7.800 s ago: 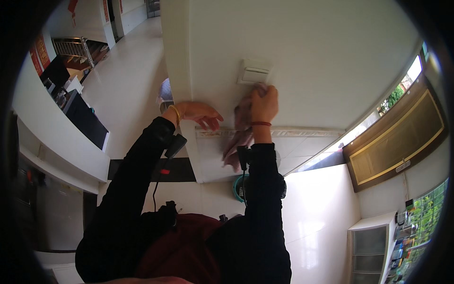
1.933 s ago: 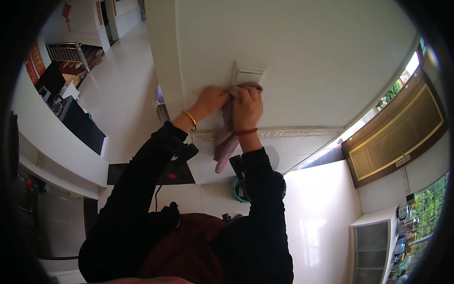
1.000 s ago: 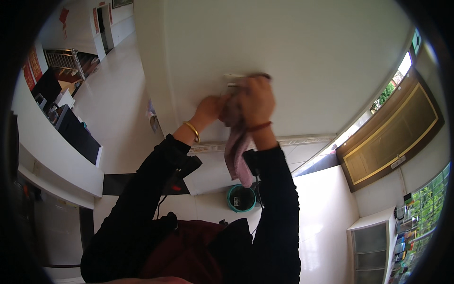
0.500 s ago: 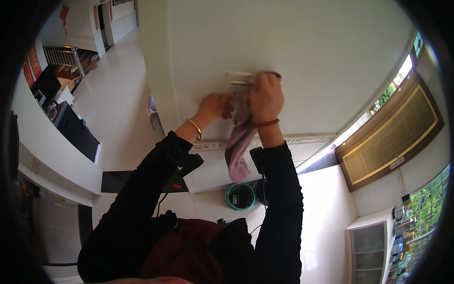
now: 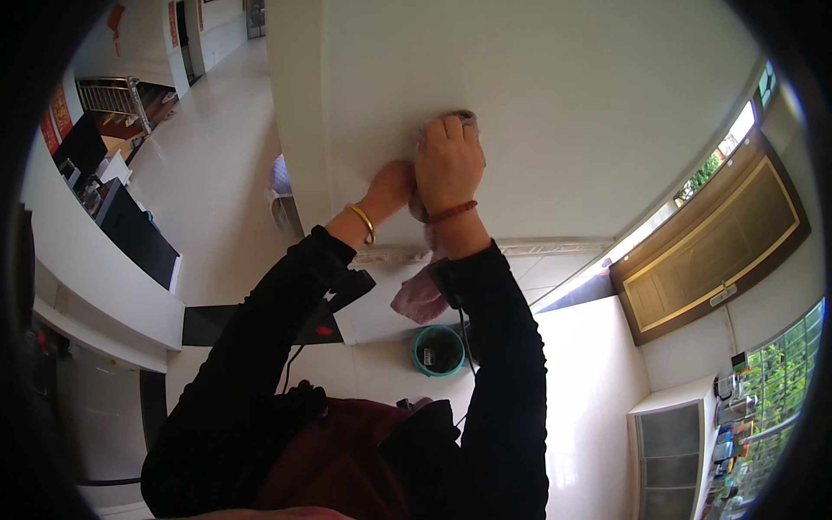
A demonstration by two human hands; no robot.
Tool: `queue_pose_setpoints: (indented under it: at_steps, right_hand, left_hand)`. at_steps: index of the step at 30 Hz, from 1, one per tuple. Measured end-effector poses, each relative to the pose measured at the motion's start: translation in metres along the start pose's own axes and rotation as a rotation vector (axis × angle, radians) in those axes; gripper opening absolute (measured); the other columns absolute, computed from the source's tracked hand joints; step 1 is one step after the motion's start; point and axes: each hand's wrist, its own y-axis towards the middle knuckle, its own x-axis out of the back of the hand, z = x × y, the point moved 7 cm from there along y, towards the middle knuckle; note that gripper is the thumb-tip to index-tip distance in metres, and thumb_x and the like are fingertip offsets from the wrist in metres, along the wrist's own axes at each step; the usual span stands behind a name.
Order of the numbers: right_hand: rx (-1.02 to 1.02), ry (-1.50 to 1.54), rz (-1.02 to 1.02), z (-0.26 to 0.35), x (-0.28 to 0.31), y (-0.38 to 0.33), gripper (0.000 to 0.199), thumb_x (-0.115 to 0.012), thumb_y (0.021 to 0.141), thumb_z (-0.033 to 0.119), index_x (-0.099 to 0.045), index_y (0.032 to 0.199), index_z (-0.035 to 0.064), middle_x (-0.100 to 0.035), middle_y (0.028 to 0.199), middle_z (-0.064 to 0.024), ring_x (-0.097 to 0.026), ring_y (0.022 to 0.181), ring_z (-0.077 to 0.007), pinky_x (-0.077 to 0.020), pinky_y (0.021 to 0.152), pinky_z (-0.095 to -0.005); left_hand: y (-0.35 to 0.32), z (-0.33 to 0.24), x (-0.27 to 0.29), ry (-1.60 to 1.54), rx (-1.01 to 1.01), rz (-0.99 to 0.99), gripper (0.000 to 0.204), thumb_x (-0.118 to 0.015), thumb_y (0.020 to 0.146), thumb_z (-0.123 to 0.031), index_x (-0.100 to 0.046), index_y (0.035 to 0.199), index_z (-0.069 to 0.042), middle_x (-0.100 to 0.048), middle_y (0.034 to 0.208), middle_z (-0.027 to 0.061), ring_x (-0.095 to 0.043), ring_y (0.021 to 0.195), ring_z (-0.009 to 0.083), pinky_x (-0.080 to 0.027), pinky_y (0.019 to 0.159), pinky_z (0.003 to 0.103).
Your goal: The person wipes a wooden door with a cloth, then cleans the adjacent wall and a wall-mounted vent. The person uses a cloth to wipe the surfaces in a systematic manner.
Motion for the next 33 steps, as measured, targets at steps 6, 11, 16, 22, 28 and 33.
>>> queue_pose_setpoints:
  at_steps: [6, 11, 16, 22, 28, 33]
  right_hand:
    - [-0.281, -0.055, 0.067, -0.030, 0.002, -0.009, 0.005, -0.062, 0.077, 0.011, -0.062, 0.082, 0.0098, -0.060, 0.091, -0.0077, -0.059, 0.089, -0.0318, -0.0501, 0.071, -0.0434]
    - [-0.175, -0.054, 0.104, -0.039, -0.006, -0.021, 0.015, -0.062, 0.076, 0.009, -0.065, 0.090, 0.0108, -0.061, 0.094, -0.0076, -0.059, 0.091, -0.0317, -0.0503, 0.075, -0.0427]
    - [-0.289, -0.121, 0.055, -0.032, 0.000, -0.011, 0.007, -0.062, 0.075, 0.011, -0.065, 0.081, 0.0137, -0.060, 0.087, -0.0059, -0.059, 0.084, -0.0308, -0.0497, 0.067, -0.0428]
    - [-0.212, -0.032, 0.074, -0.021, -0.014, -0.012, 0.007, -0.061, 0.081, 0.015, -0.062, 0.083, 0.0085, -0.061, 0.091, -0.0070, -0.059, 0.086, -0.0331, -0.0496, 0.071, -0.0444]
    - [-0.346, -0.036, 0.089, -0.092, 0.016, -0.038, 0.013, -0.065, 0.081, 0.017, -0.064, 0.090, 0.0087, -0.063, 0.099, -0.0074, -0.061, 0.091, -0.0317, -0.0508, 0.074, -0.0419]
    - [-0.114, 0.179, 0.018, -0.036, 0.009, -0.002, 0.012, -0.066, 0.077, 0.012, -0.063, 0.088, 0.0099, -0.062, 0.095, -0.0069, -0.060, 0.087, -0.0308, -0.0502, 0.072, -0.0407]
  left_hand:
    - [-0.010, 0.011, -0.016, -0.619, 0.354, 0.236, 0.065, -0.045, 0.095, -0.052, -0.067, 0.075, 0.006, -0.068, 0.066, 0.0153, -0.067, 0.058, 0.0224, -0.054, 0.059, 0.030]
    - [-0.009, 0.000, -0.005, -0.484, 0.280, 0.222, 0.066, -0.045, 0.095, -0.054, -0.067, 0.073, 0.005, -0.068, 0.065, 0.0143, -0.068, 0.059, 0.0213, -0.054, 0.060, 0.030]
    - [-0.010, 0.010, -0.016, -0.584, 0.367, 0.233, 0.063, -0.047, 0.095, -0.052, -0.068, 0.076, 0.004, -0.068, 0.065, 0.0152, -0.068, 0.060, 0.0231, -0.054, 0.061, 0.032]
    - [-0.001, 0.001, -0.006, 0.003, 0.014, 0.046, 0.062, -0.050, 0.094, -0.052, -0.067, 0.076, 0.005, -0.067, 0.066, 0.0139, -0.067, 0.060, 0.0218, -0.054, 0.061, 0.032]
    - [-0.010, 0.006, -0.009, -0.655, 0.381, 0.216, 0.063, -0.050, 0.093, -0.053, -0.067, 0.075, 0.004, -0.067, 0.066, 0.0139, -0.067, 0.060, 0.0212, -0.054, 0.060, 0.030]
    - [-0.018, 0.001, -0.003, -0.585, 0.371, 0.198, 0.063, -0.048, 0.094, -0.053, -0.067, 0.075, 0.004, -0.068, 0.066, 0.0134, -0.068, 0.061, 0.0207, -0.054, 0.061, 0.030]
